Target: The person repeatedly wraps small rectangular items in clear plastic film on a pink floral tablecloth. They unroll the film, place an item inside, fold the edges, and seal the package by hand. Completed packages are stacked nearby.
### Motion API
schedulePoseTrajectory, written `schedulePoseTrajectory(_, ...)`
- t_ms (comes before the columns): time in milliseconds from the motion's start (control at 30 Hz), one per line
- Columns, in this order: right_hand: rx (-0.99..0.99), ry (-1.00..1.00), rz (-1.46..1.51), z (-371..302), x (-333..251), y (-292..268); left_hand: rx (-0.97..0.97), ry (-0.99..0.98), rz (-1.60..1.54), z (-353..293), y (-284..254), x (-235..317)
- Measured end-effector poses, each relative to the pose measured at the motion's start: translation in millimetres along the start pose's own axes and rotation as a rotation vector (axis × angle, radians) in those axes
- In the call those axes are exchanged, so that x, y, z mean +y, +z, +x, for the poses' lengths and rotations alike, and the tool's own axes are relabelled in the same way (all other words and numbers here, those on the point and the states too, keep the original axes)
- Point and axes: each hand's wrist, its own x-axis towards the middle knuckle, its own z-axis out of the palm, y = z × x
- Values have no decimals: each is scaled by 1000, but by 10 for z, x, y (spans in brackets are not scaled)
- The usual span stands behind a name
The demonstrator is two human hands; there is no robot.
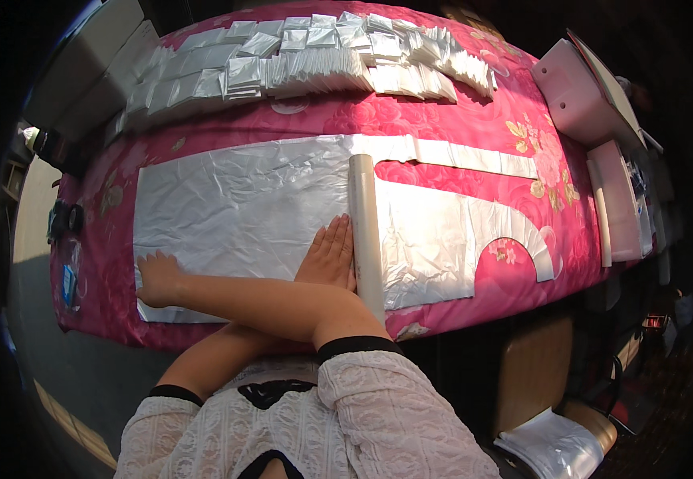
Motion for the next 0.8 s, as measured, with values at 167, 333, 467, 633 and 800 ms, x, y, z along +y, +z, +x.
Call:
schedulePoseTrajectory(167,-235,-581,104,-180,-54,-1089,154,-48,121,-104,153,-106)
schedulePoseTrajectory(333,254,-82,-288,-57,1224,-2272,93,-63,-358,-135,-714,-208)
schedulePoseTrajectory(467,186,36,-592,87,1762,-2357,192,-160,13,-179,-1005,-562)
schedulePoseTrajectory(633,220,-31,-694,291,1968,-2111,3,-341,195,-362,-1027,-790)
schedulePoseTrajectory(800,559,105,-509,212,2047,-2645,-84,-282,221,-596,-1008,-769)
